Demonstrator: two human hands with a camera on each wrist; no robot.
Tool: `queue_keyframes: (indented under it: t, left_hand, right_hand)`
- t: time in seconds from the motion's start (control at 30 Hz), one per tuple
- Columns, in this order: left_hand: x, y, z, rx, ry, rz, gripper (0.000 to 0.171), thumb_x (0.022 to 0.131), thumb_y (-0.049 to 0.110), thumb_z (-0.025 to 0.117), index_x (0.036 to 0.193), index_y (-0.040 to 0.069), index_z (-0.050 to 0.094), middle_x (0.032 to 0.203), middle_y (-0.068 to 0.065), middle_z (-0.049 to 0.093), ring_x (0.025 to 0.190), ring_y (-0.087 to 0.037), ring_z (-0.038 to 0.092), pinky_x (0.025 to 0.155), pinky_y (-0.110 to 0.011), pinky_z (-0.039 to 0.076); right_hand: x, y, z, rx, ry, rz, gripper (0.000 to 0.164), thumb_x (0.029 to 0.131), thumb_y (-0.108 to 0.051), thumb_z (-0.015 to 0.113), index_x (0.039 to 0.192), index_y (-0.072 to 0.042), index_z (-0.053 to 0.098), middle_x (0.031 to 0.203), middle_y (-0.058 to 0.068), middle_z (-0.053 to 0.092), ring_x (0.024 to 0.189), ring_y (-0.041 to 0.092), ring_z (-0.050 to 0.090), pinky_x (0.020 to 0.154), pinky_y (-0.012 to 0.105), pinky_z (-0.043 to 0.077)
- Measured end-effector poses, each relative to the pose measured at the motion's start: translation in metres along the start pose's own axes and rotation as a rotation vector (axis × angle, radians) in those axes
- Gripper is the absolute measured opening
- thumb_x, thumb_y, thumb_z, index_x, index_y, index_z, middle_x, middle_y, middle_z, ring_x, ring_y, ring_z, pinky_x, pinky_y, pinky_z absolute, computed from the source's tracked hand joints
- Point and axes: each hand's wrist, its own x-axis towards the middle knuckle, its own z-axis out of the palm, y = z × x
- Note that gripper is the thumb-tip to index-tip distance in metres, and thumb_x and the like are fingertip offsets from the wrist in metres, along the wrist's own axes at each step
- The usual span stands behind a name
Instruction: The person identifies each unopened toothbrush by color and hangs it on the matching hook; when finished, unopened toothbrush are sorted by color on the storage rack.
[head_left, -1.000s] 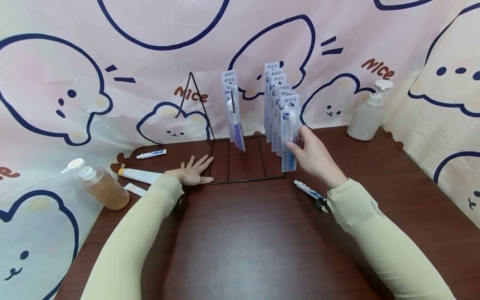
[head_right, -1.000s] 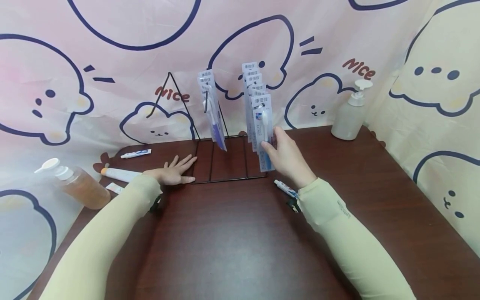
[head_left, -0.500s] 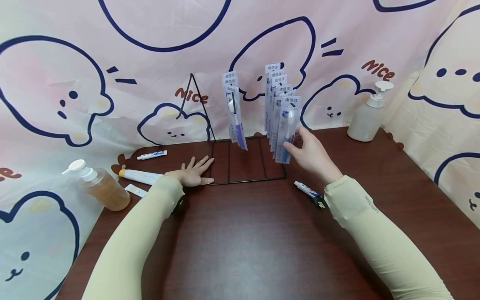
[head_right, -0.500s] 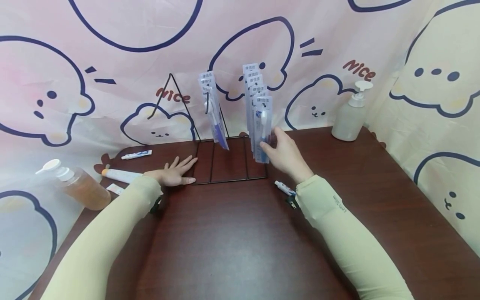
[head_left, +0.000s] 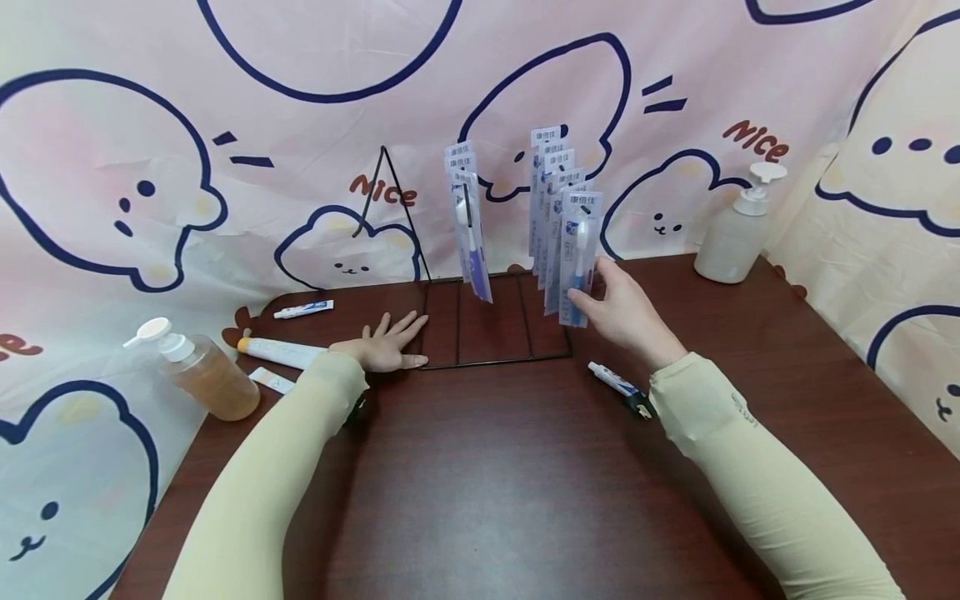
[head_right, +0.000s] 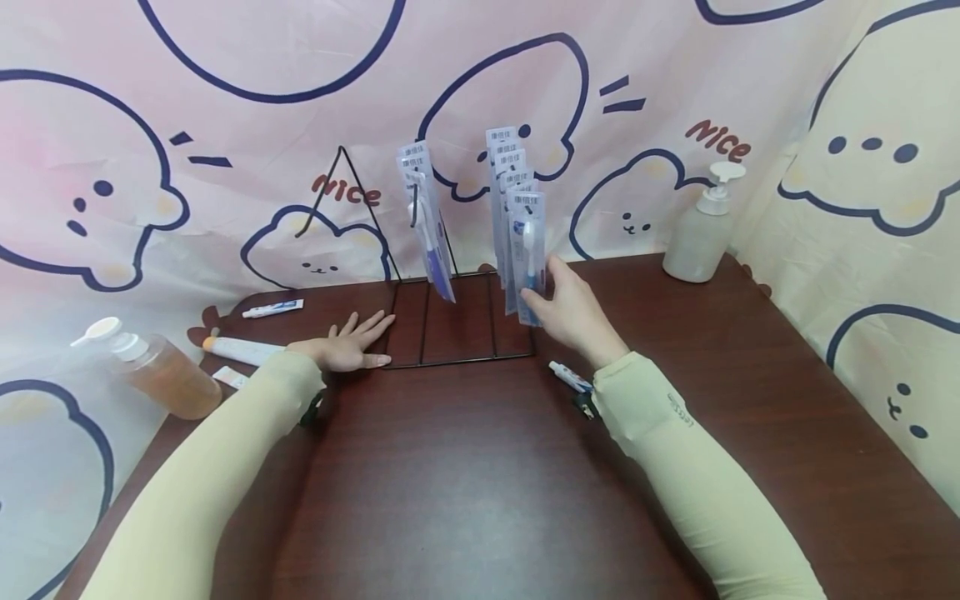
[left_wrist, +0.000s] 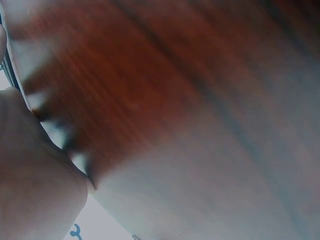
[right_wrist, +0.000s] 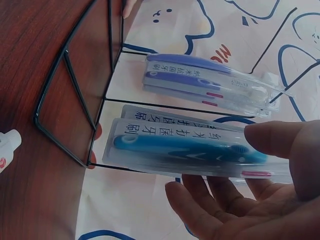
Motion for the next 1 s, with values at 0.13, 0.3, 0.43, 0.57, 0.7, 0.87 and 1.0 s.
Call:
queue_keyframes:
  t: [0.13,0.3,0.43,0.57,0.7,0.87,1.0]
  left_hand:
    - [0.003,-0.001,0.001,-0.001,-0.004,0.005,0.082,0.087,0.061,0.043,0.148,0.028,-0.002,0.153,0.0,-0.012,0.134,-0.04,-0.016,0.098,-0.066,-0.005]
    - [0.007,-0.004,0.001,0.006,-0.009,0.011,0.084,0.086,0.064,0.042,0.148,0.028,-0.002,0.153,-0.001,-0.012,0.134,-0.04,-0.016,0.097,-0.067,-0.005]
    - [0.007,-0.007,-0.002,0.02,-0.029,-0.009,0.085,0.085,0.065,0.042,0.148,0.029,-0.004,0.153,0.001,-0.013,0.134,-0.04,-0.016,0.097,-0.067,-0.004]
    - [0.007,-0.011,-0.007,0.019,-0.048,-0.02,0.086,0.085,0.064,0.043,0.148,0.028,-0.003,0.153,-0.001,-0.012,0.134,-0.041,-0.015,0.097,-0.068,-0.003]
    - [0.005,-0.017,-0.006,-0.009,-0.053,-0.025,0.088,0.085,0.062,0.047,0.149,0.025,0.0,0.153,-0.003,-0.009,0.133,-0.043,-0.013,0.096,-0.069,-0.002]
    - [0.003,-0.021,-0.005,-0.113,-0.038,-0.004,0.087,0.086,0.06,0.047,0.149,0.024,-0.001,0.153,-0.005,-0.009,0.134,-0.042,-0.013,0.098,-0.067,-0.001]
    - [-0.008,-0.017,-0.017,-0.24,0.024,0.049,0.077,0.091,0.057,0.038,0.149,0.023,-0.001,0.153,-0.003,-0.012,0.135,-0.037,-0.015,0.101,-0.063,-0.001]
  right_hand:
    - [-0.003,0.002,-0.001,-0.025,-0.005,0.001,0.044,0.091,-0.028,0.058,0.129,-0.013,0.042,0.125,0.008,0.051,0.107,0.023,0.054,0.085,0.044,0.044]
    - [-0.007,0.005,-0.003,-0.057,0.004,-0.011,0.034,0.09,-0.028,0.059,0.117,-0.012,0.046,0.109,0.005,0.054,0.1,0.022,0.05,0.083,0.042,0.039]
    - [-0.008,0.007,-0.006,-0.061,0.008,-0.012,0.034,0.089,-0.03,0.06,0.117,-0.015,0.046,0.105,0.003,0.053,0.098,0.022,0.048,0.083,0.041,0.038]
    - [-0.008,0.009,-0.01,-0.066,0.007,0.014,0.037,0.089,-0.033,0.059,0.119,-0.018,0.045,0.107,0.002,0.053,0.102,0.022,0.047,0.087,0.043,0.037]
    - [-0.005,0.012,-0.011,-0.08,-0.016,0.029,0.04,0.09,-0.036,0.058,0.123,-0.018,0.044,0.111,0.004,0.052,0.106,0.025,0.046,0.09,0.046,0.035]
    - [-0.007,0.018,-0.014,-0.091,-0.032,0.042,0.043,0.089,-0.04,0.057,0.124,-0.018,0.044,0.112,0.005,0.052,0.106,0.025,0.046,0.09,0.047,0.035]
    - [-0.012,0.024,-0.022,-0.116,-0.036,0.053,0.045,0.089,-0.041,0.056,0.126,-0.018,0.043,0.114,0.006,0.051,0.105,0.026,0.046,0.089,0.048,0.036]
